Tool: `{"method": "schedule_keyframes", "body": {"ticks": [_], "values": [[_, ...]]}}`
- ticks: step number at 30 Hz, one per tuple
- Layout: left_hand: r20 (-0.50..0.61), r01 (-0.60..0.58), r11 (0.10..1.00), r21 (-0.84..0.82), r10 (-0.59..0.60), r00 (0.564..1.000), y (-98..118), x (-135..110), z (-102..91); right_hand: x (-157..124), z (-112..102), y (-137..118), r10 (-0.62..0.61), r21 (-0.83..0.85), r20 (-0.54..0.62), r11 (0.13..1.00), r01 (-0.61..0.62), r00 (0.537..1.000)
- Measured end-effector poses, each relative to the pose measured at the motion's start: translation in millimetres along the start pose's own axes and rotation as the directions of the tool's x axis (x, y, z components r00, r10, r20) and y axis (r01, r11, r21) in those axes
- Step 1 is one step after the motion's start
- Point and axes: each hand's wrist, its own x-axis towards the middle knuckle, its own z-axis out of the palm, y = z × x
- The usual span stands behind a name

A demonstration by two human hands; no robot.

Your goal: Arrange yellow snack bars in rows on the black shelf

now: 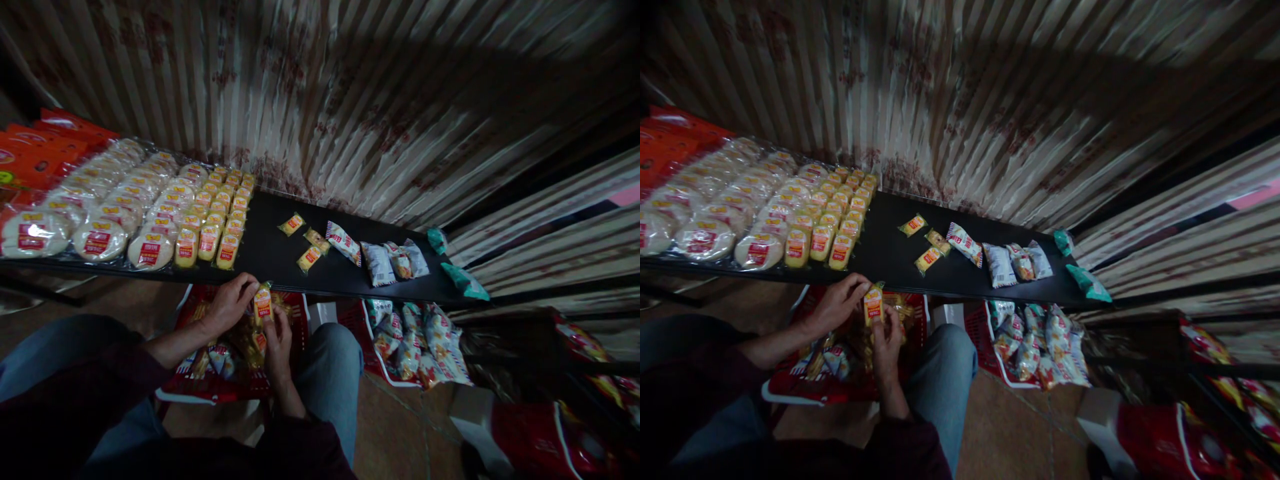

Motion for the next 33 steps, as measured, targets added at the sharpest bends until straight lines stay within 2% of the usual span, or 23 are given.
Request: {"method": "schedule_keyframes", "body": {"ticks": [4,10,21,28,33], "values": [[-0.051,-0.026,0.994,0.102,0.031,0.998,0,1,1.3,-2,1,-1,0.008,0.027,0.022,1.0,-0.009,1.0],[-0.048,-0.029,0.99,0.14,0.036,0.998,4,0,3.8,-3,1,2,0.003,0.045,0.0,0.999,-0.003,1.0],[-0.102,0.005,0.999,0.042,-0.001,0.995,6,11,13.7,-2,2,-5,-0.028,0.07,-0.021,0.997,0.03,0.999],[-0.04,-0.05,0.996,0.07,0.053,0.998,17,17,13.1,1,-4,-9,-0.091,0.033,-0.014,0.995,0.091,0.996],[-0.129,0.06,0.998,-0.023,-0.063,0.99,15,18,23.9,2,-6,-2,-0.092,-0.021,-0.072,0.996,0.091,0.993]]}}
